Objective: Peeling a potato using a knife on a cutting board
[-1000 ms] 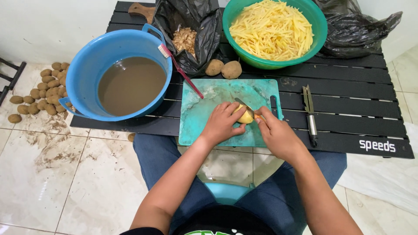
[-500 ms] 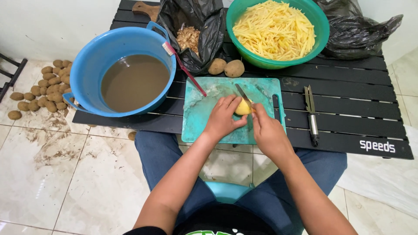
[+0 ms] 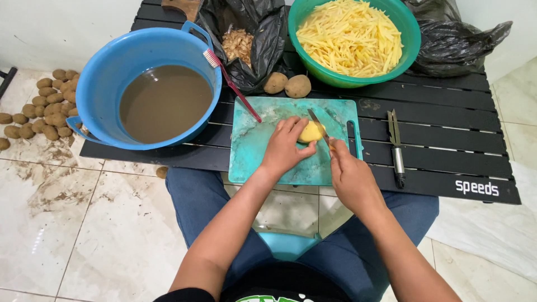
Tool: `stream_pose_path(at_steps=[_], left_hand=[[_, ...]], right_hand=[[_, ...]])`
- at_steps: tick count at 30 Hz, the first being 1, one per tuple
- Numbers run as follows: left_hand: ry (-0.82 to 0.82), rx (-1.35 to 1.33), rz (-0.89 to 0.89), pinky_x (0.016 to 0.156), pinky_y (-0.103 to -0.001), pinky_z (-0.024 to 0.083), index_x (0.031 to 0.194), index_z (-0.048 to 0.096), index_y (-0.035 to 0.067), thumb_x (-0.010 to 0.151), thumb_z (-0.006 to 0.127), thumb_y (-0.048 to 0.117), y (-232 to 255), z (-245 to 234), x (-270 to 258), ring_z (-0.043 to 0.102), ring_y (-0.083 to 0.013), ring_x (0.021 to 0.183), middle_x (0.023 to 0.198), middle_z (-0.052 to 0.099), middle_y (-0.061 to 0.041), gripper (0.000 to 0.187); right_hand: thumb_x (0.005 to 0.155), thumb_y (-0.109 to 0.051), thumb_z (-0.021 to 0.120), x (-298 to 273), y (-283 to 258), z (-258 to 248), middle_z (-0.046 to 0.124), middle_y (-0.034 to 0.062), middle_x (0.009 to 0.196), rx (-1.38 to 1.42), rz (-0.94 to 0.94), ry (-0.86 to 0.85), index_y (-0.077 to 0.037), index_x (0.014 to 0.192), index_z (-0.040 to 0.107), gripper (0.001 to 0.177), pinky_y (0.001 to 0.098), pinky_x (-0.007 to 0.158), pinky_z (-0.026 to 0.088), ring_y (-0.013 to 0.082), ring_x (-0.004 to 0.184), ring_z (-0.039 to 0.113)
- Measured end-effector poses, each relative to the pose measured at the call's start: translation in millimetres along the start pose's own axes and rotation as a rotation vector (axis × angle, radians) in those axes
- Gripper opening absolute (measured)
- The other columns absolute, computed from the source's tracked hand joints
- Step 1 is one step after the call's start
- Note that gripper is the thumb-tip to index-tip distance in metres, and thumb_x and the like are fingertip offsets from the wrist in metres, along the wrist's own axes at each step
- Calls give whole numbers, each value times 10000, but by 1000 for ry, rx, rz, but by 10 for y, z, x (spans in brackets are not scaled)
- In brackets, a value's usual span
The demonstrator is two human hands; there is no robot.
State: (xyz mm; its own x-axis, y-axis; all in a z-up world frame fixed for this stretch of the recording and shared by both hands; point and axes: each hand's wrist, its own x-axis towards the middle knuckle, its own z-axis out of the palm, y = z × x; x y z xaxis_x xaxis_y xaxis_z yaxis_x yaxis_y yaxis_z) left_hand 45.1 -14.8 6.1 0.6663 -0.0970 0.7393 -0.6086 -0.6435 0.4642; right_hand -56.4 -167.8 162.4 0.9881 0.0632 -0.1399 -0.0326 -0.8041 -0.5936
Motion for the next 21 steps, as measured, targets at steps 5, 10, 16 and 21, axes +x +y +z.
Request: stream_pose_path(at_steps=[5, 10, 16, 21], left_hand=[[-11, -53, -62, 903, -416, 569, 1228, 667, 127, 759, 781, 431, -88, 36, -8, 679, -325, 978, 1127, 648, -88, 571], [-45, -135, -122, 921, -445, 561, 1227, 666, 122, 781, 784, 419, -99, -26, 22, 677, -355, 1018, 1129, 652, -102, 548], [-56, -242, -198, 971, -556, 475, 1226, 651, 69, 940, 636, 443, 74, -540, 599, 605, -458, 1081, 1138, 604, -181, 470], [14, -171, -70, 1108, -460, 381, 1320, 573, 150, 1059, 332, 520, 387, -827, 1714, 502, -273, 1350, 1349, 582, -58, 513]], right_hand=[[1053, -230, 374, 72, 25, 72, 674, 236, 1307, -46, -36, 11, -171, 1425, 475, 390, 641, 935, 518, 506, 1150, 636], [1054, -220, 375, 119, -22, 111, 672, 247, 1305, -41, -49, 19, -156, 1427, 480, 392, 646, 941, 515, 509, 1148, 637], [1060, -198, 396, 159, 75, 198, 666, 295, 1279, -50, -89, 26, -123, 1400, 489, 360, 651, 949, 506, 527, 1139, 633], [1068, -228, 388, 211, 244, 336, 697, 245, 1234, -54, -158, 49, -139, 1521, 371, 462, 573, 694, 484, 507, 934, 672]])
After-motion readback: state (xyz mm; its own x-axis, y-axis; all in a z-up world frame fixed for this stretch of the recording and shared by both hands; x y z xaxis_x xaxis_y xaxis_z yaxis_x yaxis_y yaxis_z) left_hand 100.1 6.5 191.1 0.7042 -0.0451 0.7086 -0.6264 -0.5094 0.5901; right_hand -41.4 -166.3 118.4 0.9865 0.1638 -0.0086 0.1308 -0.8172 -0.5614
